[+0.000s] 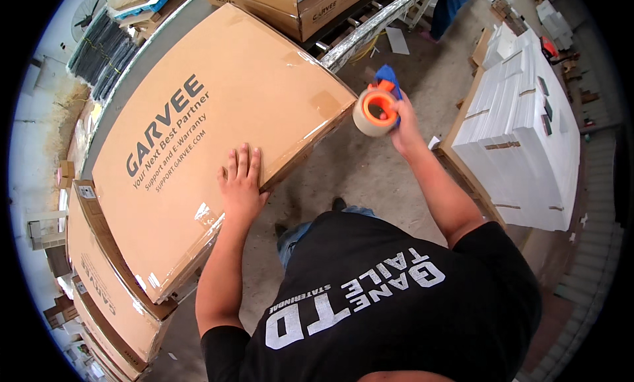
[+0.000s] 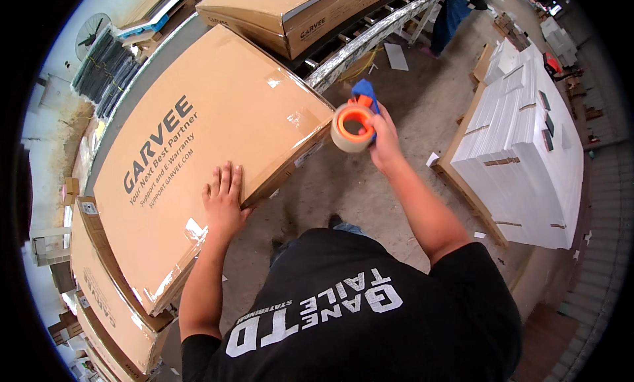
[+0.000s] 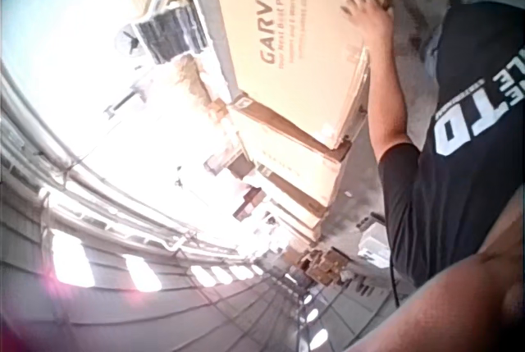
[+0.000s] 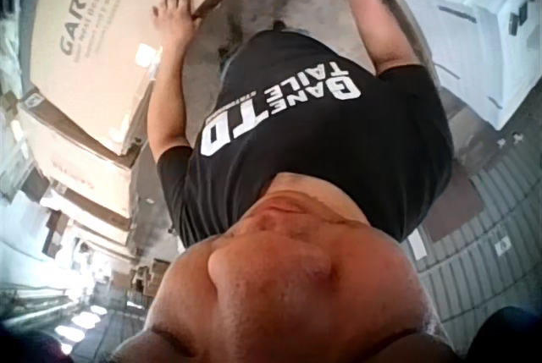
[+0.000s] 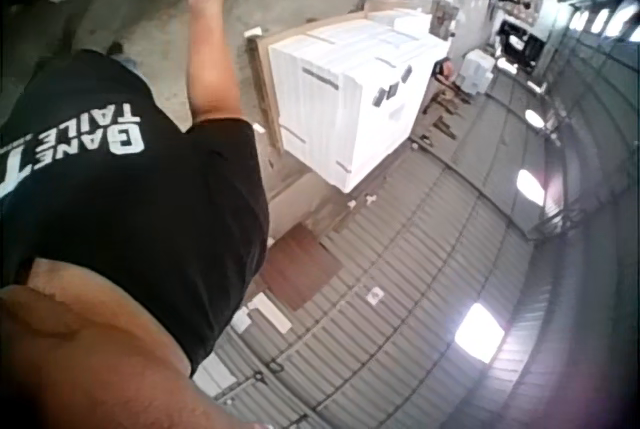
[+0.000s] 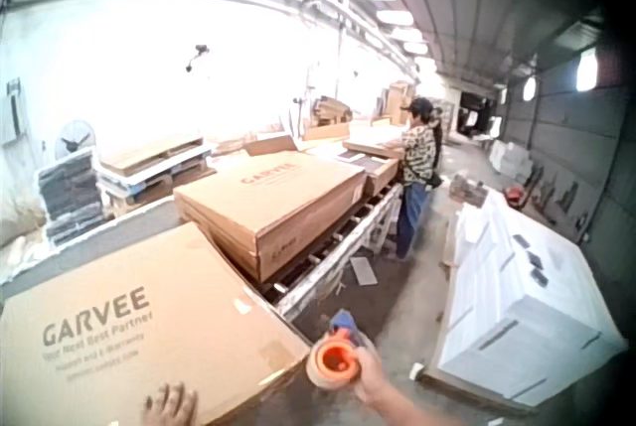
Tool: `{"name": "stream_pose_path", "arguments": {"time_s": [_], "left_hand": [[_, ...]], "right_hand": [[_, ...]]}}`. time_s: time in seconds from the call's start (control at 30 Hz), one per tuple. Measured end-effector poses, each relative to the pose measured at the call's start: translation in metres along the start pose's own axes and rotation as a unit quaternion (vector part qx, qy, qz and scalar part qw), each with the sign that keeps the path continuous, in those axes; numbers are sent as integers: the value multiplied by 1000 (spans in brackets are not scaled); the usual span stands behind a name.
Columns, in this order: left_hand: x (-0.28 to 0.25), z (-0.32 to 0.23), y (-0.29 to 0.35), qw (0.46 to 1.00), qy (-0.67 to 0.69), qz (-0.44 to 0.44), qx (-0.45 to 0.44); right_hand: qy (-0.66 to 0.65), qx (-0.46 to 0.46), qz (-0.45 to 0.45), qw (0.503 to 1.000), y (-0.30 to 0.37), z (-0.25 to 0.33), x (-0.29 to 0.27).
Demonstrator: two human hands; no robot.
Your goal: The person uses a handheld tape dispenser to seal the seams of large cardboard boxes on a conveyor belt. They apply tape along the top and side edges of each box, pressing it down to secure the flaps. The boxes are branded with the name 'GARVEE' and move along the belt as the person works.
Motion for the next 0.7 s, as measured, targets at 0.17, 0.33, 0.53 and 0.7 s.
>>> {"name": "stream_pose_path", "arguments": {"time_s": [0.17,0.33,0.53,0.7], "left_hand": [[-5,-1,-8,999,13,-3,37],[0,-10,-12,993,56,-53,90],[6,-25,-26,996,47,-23,76],[11,-28,-44,999,18,-10,37]], "right_hand": [[431,-35,36,901,34,40,4],[687,-39,140,711,28,68,95],[789,6,283,546,7,51,164],[794,24,289,535,-4,55,208]]}}
Point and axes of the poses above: each hand's wrist, its own y-axis away from the middle knuckle, its own x-axis out of the palm, z = x × y, the point moved 9 cm from there along -y, towards the middle knuckle, and after that the axes turned 12 degrees about z, right-handed, at the moved point
